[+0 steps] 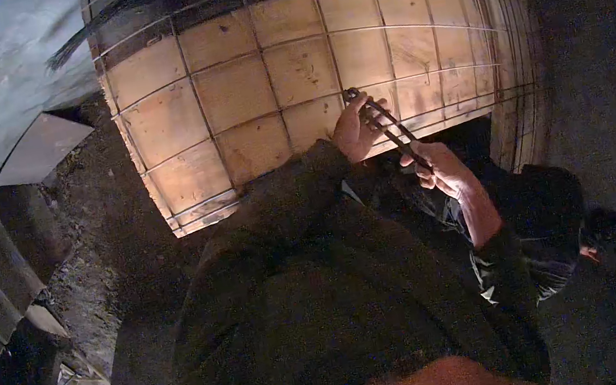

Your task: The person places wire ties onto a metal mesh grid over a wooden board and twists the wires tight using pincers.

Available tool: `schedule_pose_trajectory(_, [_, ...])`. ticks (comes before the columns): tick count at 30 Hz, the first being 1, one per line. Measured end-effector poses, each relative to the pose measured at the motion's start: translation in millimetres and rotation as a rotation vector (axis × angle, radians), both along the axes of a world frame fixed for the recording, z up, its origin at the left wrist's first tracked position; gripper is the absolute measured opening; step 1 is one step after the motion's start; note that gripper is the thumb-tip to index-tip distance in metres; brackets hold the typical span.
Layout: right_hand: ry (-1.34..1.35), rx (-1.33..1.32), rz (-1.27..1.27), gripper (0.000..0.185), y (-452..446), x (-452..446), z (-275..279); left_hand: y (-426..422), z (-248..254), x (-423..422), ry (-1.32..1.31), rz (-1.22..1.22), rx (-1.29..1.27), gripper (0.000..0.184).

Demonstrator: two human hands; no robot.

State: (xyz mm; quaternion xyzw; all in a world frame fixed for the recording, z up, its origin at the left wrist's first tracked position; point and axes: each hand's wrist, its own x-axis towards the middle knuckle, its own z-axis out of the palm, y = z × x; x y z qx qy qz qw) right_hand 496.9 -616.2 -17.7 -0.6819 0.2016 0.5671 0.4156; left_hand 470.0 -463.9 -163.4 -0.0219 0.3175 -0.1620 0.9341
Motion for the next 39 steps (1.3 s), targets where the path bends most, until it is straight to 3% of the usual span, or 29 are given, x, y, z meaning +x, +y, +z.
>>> schedule_pose_trajectory(3, [-0.078,0.057,-0.023,0.045,-3,-27,-17,-15,-17,-4,-0.069,0.058,0.009,0.024])
schedule_pose_trajectory(4, [-0.193,-0.136,0.024,0.047,9,-40,-18,-20,-15,-7,-0.019,0.042,0.135,0.022])
schedule_pose_trajectory(5, [-0.482,-0.328,0.247,0.051,22,-56,-16,-23,-14,-8,0.029,0.032,0.263,0.019])
schedule_pose_trajectory(6, [-0.987,-0.513,0.565,0.052,34,-67,-14,-23,-12,-7,0.037,0.072,0.27,0.02])
schedule_pose_trajectory(8, [-1.497,-0.697,0.877,0.053,37,-74,-14,-21,-9,-1,0.078,0.04,0.264,0.02])
schedule_pose_trajectory(10, [-1.255,-0.767,0.914,0.052,30,-77,-22,-14,-6,2,0.116,-0.003,0.26,0.021])
schedule_pose_trajectory(11, [-1.257,-0.774,0.902,0.052,27,-71,-21,-4,-4,2,0.099,-0.087,0.272,0.02])
schedule_pose_trajectory(12, [-0.766,-0.528,0.602,0.05,24,-59,-22,3,-3,3,0.082,-0.172,0.286,0.019])
schedule_pose_trajectory(14, [-0.284,-0.266,0.28,0.048,9,-52,-24,1,-14,2,0.039,-0.135,0.182,0.018])
schedule_pose_trajectory(17, [-0.053,0.025,-0.164,0.053,4,-62,-26,-4,-26,7,-0.064,-0.046,-0.006,0.014])
schedule_pose_trajectory(19, [-0.977,-0.659,0.492,0.067,39,-79,-5,-14,-32,7,-0.126,0.011,0.047,0.013])
schedule_pose_trajectory(20, [-0.942,-0.56,0.469,0.087,47,-81,7,-16,-26,9,-0.058,0.031,0.059,0.007])
schedule_pose_trajectory(21, [-0.948,-0.563,0.447,0.087,53,-83,9,-15,-22,12,-0.068,0.014,0.066,0.007])
schedule_pose_trajectory(23, [-0.87,-0.963,0.866,0.098,61,-82,8,-9,-16,14,-0.009,-0.093,0.107,0.006])
schedule_pose_trajectory(25, [-0.807,-0.917,0.74,0.105,49,-77,-2,5,0,9,-0.015,-0.107,0.167,0.006])
schedule_pose_trajectory(27, [-0.84,-0.758,0.336,0.108,30,-72,-14,14,-8,4,-0.096,-0.298,0.258,0.006])
schedule_pose_trajectory(28, [-0.832,-0.734,0.265,0.107,20,-67,-23,16,-9,1,-0.082,-0.305,0.278,0.006])
schedule_pose_trajectory(33, [-0.876,-0.494,0.217,0.106,28,-86,-32,25,-5,-1,-0.139,-0.345,0.324,0.01])
schedule_pose_trajectory(35, [-0.782,-0.522,0.389,0.107,47,-93,-13,8,-22,5,-0.145,-0.25,0.271,0.011])
schedule_pose_trajectory(36, [-1.067,-0.61,0.476,0.088,48,-100,-16,3,-21,9,-0.079,-0.231,0.244,0.014])
schedule_pose_trajectory(37, [-1.064,-0.605,0.467,0.088,43,-99,-16,-1,-20,11,-0.076,-0.238,0.251,0.014])
schedule_pose_trajectory(39, [-1.073,-0.708,0.496,0.061,33,-91,-12,-7,-18,13,0.037,-0.071,0.189,0.017])
